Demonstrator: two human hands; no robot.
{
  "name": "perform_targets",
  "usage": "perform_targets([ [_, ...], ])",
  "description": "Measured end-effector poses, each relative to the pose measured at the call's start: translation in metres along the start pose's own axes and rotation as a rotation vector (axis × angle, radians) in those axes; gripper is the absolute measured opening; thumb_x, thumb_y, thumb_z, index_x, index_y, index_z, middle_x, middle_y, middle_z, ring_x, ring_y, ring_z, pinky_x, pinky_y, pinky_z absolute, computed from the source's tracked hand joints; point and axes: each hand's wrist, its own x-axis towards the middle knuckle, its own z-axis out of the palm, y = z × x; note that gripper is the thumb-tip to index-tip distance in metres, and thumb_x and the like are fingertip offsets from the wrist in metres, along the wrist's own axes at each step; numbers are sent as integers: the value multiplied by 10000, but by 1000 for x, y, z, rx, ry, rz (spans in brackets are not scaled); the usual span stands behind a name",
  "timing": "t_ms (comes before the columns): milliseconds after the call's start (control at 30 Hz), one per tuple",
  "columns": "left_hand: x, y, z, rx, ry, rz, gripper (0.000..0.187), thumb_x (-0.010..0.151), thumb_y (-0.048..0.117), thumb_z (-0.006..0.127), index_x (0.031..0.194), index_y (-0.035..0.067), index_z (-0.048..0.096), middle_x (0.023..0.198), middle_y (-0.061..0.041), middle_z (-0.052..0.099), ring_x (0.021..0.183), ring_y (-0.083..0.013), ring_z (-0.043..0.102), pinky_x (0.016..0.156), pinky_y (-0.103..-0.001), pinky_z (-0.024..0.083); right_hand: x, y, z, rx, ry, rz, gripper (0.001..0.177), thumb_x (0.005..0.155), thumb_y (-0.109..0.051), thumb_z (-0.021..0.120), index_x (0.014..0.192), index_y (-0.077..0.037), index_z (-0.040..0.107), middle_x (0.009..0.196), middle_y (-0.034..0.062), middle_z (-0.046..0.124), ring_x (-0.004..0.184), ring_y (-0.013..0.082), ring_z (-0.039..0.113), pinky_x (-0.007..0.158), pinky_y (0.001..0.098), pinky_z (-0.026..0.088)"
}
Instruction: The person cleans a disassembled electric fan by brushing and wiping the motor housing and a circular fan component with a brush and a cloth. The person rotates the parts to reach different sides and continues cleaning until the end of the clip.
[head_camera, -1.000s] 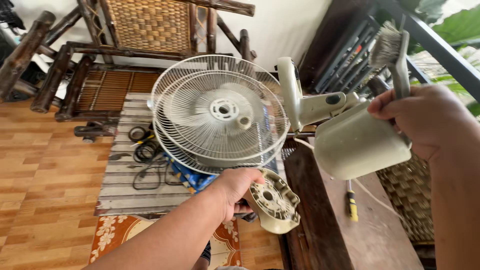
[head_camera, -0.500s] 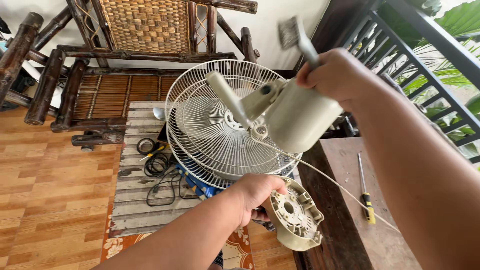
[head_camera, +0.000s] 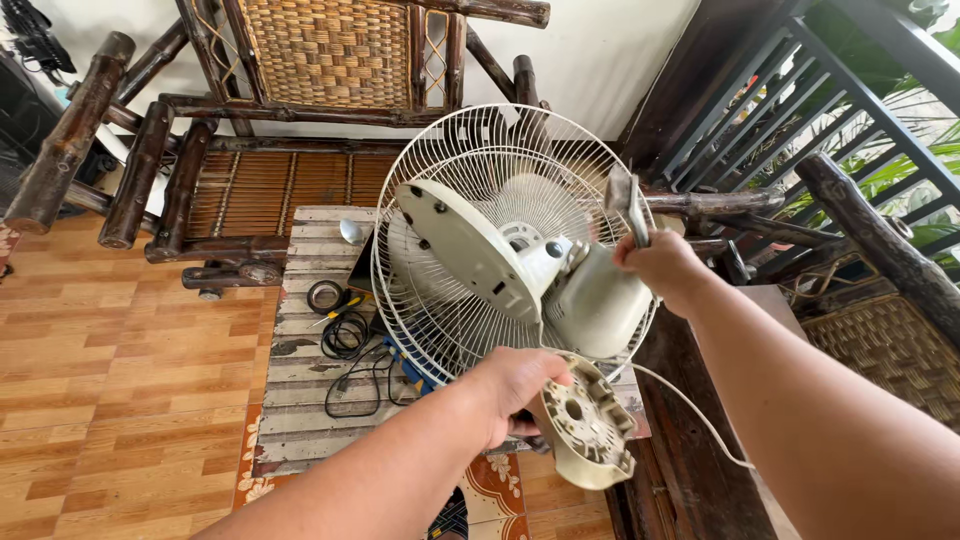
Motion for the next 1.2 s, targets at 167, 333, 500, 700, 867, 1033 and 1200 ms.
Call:
perform_targets([
  [167, 11, 0, -10, -45, 64, -19, 200, 770, 246, 709, 925, 118, 712, 947, -57, 740, 902, -199, 679, 837, -403, 527, -8, 10, 2, 29, 11, 43, 117, 882, 8, 643, 906, -58, 736, 797, 21, 662, 703, 127, 569, 635, 288, 465],
  [333, 9, 6, -4, -12, 63, 8, 216, 771, 254, 704, 925, 105, 725, 942, -55, 748, 903, -189, 684, 839, -382, 525, -22, -6, 2, 21, 59, 75, 155, 915, -29, 658, 1007, -90, 767, 805, 22, 598, 693, 135, 507, 613, 302, 422],
  [500, 3, 13, 12, 15, -57, 33, 268, 763, 205, 695, 1009, 112, 744, 932, -70, 741, 858, -191, 707, 821, -370, 560, -48, -19, -15, 157, 218, -23, 148, 924, -78, 683, 1045, -102, 764, 841, 10, 647, 703, 114, 511, 611, 289, 406],
  [700, 7, 28, 52, -157, -239, 68, 261, 840, 191, 711, 1063, 57, 696, 971, -96, 743, 872, -247, 730, 775, -435, 614, -129, -8, -67, 341, 371, 18, 158, 977, -191, 643, 1039, -72, 728, 793, 36, 669, 671, 108, 595, 623, 297, 449],
  [867, 14, 40, 116, -196, -454, 102, 288, 878, 155, 711, 1136, 36, 665, 1048, -122, 762, 935, -257, 761, 843, -447, 632, -231, 18, -111, 324, 532, 325, 281, 1032, -307, 652, 1142, -49, 646, 687, 8, 458, 587, 129, 394, 555, 319, 372],
  [1033, 26, 27, 216, -36, -523, 141, 349, 865, 111, 701, 1212, 92, 673, 1083, -79, 749, 966, -235, 740, 852, -461, 593, -339, 43, -167, 378, 697, 429, 321, 1004, -303, 540, 1213, -128, 709, 696, -29, 540, 568, 110, 419, 536, 281, 349],
  [1200, 23, -22, 354, 187, -604, 183, 402, 820, -10, 678, 1216, 52, 671, 1036, -96, 732, 915, -241, 719, 812, -472, 605, -438, 81, -205, 275, 780, 285, 325, 944, -185, 676, 1247, -104, 763, 822, -76, 699, 684, 15, 536, 631, 192, 451],
])
